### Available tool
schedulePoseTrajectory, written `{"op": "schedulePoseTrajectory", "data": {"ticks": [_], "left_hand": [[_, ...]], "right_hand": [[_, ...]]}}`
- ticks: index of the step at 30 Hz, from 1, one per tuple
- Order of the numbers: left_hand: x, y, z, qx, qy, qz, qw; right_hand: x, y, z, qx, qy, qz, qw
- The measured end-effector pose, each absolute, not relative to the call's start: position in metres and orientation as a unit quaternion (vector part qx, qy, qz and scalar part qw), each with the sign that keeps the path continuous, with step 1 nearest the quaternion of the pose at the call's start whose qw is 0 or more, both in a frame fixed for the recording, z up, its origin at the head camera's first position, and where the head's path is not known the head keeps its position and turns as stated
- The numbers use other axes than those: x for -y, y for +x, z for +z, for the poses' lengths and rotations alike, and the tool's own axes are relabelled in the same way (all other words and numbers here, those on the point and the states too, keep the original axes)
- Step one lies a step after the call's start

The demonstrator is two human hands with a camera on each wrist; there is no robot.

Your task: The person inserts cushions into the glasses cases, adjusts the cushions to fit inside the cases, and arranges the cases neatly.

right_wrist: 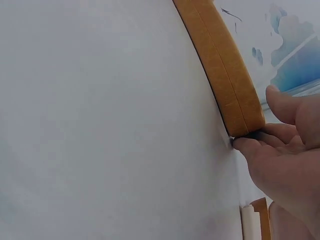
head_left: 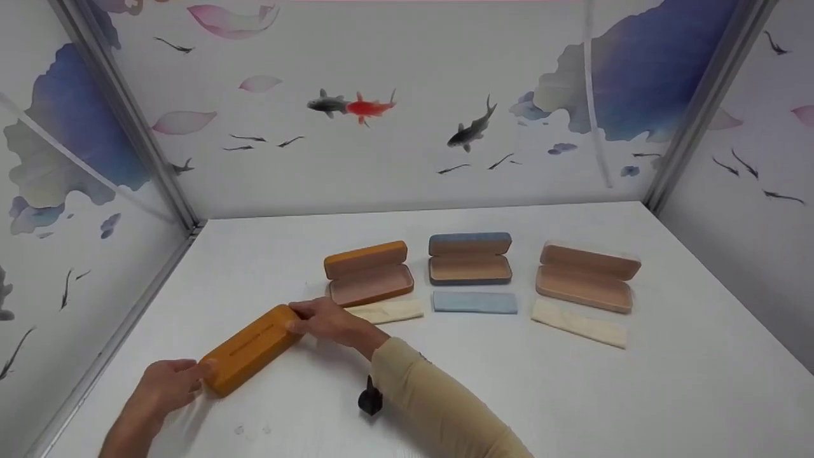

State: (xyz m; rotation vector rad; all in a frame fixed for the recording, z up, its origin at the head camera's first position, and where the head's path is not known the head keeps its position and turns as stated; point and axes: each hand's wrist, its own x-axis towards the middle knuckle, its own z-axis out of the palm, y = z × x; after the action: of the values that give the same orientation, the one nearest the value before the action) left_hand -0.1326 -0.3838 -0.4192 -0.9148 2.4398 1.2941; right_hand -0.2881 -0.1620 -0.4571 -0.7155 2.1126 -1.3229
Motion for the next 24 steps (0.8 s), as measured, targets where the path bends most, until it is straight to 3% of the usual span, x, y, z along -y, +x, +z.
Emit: {"op": "schedulePoseTrajectory", "data": {"ticks": [9, 24], "left_hand": [[0.398, -0.113, -0.393, -0.853, -0.287, 0.429, 0.082], [0.368, -0.134, -0.390, -0.860, -0.273, 0.430, 0.042]], "right_hand": [[0.156, -0.292, -0.442, -0.796, -0.227, -0.498, 0.258], [0.126, -0.304, -0.424, -0.782, -0.214, -0.534, 0.238]]}}
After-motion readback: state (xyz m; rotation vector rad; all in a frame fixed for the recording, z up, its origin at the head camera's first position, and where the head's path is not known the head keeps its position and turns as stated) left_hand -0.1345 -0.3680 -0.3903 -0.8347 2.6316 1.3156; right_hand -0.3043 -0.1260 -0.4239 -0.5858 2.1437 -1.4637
